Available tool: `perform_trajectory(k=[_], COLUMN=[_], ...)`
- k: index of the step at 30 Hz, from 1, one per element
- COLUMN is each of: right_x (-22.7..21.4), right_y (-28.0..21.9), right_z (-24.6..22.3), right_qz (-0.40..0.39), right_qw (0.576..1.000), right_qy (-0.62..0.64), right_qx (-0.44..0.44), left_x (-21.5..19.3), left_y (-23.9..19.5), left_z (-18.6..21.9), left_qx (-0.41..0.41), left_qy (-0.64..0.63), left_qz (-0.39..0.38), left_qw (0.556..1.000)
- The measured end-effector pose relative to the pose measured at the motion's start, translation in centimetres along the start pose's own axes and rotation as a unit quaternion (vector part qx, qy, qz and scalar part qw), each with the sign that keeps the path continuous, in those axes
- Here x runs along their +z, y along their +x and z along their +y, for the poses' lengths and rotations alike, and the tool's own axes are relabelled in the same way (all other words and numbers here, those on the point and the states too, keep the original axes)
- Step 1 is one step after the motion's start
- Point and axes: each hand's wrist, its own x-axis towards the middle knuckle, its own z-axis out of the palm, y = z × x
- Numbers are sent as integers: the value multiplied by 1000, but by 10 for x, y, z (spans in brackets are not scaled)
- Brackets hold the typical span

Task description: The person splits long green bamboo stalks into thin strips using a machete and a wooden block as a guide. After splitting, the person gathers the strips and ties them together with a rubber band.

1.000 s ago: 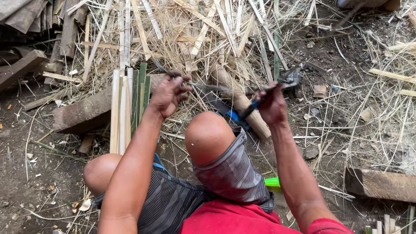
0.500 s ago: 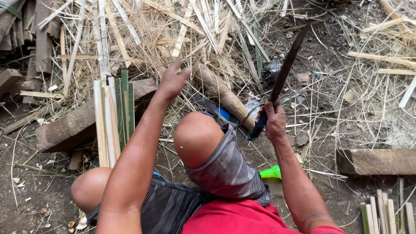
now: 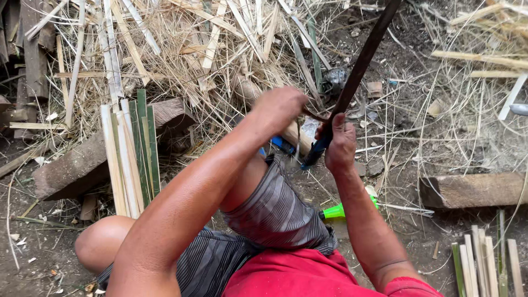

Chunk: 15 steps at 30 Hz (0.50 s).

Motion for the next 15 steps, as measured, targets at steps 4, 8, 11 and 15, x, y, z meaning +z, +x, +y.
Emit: perform_trajectory(k=[4, 8, 11, 15], right_x=[-7, -6, -7, 1], right_y=[-1, -4, -2, -6], right_z=[11, 22, 16, 10], right_qz=[-16, 15, 0, -2], right_qw=[995, 994, 997, 1000], right_qy=[-98, -111, -81, 20], right_qx=[7, 20, 4, 1], left_x=[18, 36, 25, 9], left_y=[5, 7, 7, 6], left_z=[-9, 9, 14, 7], left_qx=[-17, 124, 20, 79], left_qy=[153, -63, -21, -27], left_qz=[-2, 27, -38, 34], left_qw=[988, 990, 999, 996])
